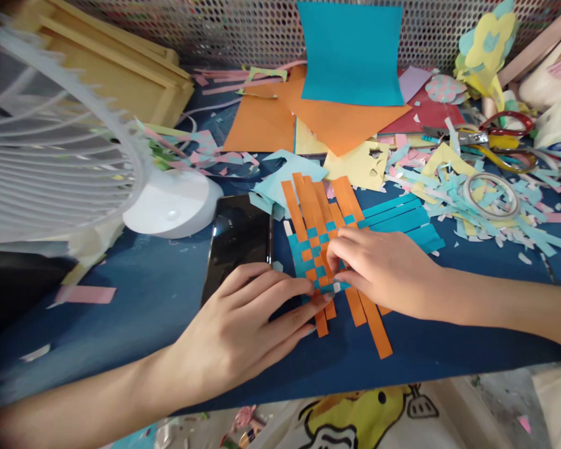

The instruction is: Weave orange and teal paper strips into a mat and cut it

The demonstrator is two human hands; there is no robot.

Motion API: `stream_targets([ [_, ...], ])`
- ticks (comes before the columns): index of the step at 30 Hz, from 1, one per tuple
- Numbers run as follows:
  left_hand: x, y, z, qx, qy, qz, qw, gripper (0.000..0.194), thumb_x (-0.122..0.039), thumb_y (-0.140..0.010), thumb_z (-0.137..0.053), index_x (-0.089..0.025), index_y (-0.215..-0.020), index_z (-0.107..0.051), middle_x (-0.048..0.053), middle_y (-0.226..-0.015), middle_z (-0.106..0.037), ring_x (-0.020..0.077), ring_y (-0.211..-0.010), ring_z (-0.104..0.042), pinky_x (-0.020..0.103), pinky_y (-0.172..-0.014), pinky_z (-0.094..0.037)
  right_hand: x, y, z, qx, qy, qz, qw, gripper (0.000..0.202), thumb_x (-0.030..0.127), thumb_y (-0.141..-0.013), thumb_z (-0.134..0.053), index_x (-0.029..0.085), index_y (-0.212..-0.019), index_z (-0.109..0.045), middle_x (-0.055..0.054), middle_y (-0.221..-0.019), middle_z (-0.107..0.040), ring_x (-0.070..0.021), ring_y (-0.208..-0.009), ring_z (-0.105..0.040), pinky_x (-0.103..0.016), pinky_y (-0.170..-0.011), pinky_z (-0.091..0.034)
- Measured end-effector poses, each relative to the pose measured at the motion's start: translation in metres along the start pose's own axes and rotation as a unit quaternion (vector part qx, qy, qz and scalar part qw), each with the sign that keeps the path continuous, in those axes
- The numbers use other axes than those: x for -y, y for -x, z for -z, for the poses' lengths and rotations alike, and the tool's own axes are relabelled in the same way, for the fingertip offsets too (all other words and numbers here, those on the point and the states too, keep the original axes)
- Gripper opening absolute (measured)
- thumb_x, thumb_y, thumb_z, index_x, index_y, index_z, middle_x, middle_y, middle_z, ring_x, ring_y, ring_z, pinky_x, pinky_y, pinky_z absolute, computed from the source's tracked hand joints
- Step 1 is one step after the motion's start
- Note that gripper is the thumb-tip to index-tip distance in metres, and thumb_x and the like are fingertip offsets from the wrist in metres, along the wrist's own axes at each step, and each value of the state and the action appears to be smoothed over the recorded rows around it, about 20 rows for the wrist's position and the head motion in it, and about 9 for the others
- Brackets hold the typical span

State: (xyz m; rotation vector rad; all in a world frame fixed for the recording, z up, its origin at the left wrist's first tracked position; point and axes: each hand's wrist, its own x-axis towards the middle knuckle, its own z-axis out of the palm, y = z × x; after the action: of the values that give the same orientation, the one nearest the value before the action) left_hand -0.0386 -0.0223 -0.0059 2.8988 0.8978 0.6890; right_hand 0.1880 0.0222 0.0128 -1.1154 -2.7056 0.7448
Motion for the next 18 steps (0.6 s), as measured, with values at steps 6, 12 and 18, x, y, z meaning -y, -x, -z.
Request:
stream_targets([
  [6,0.003,0.003,-0.001,-0.009,0.021,0.008,1.000,0.017,-0.019,-0.095,-0.057,-0.019,-0.088,-0.073,0.002,-0.091,-0.073,0.0155,-0.077,-0.063,0.034,-0.087,-0.045,0.006,0.001,-0.002,0.012,0.021,0.025,0.999,0.015,0.013,-0.089,-0.063,0.020,-0.090,-0.050,-0.004,-0.090,-0.060,-0.0207,-0.083,-0.056,-0.031,-0.070,-0.038],
  [12,0.002,0.002,0.003,0.001,0.009,0.008,1.000,0.020,-0.017,-0.095,-0.055,-0.020,-0.085,-0.072,0.000,-0.090,-0.075,0.0149,-0.075,-0.064,0.033,-0.085,-0.047,0.011,0.002,-0.009,-0.003,0.121,0.052,0.991,0.003,0.017,-0.094,-0.049,0.018,-0.091,-0.049,-0.009,-0.094,-0.057,-0.0249,-0.085,-0.050,-0.035,-0.071,-0.031],
  [18,0.002,0.000,0.002,0.002,0.003,0.002,1.000,0.023,-0.017,-0.096,-0.053,-0.019,-0.084,-0.072,0.000,-0.088,-0.075,0.0151,-0.075,-0.064,0.034,-0.082,-0.047,0.014,0.000,-0.011,-0.005,0.205,0.080,0.975,0.014,0.015,-0.093,-0.041,0.015,-0.093,-0.054,-0.010,-0.087,-0.052,-0.0262,-0.079,-0.044,-0.037,-0.070,-0.028],
])
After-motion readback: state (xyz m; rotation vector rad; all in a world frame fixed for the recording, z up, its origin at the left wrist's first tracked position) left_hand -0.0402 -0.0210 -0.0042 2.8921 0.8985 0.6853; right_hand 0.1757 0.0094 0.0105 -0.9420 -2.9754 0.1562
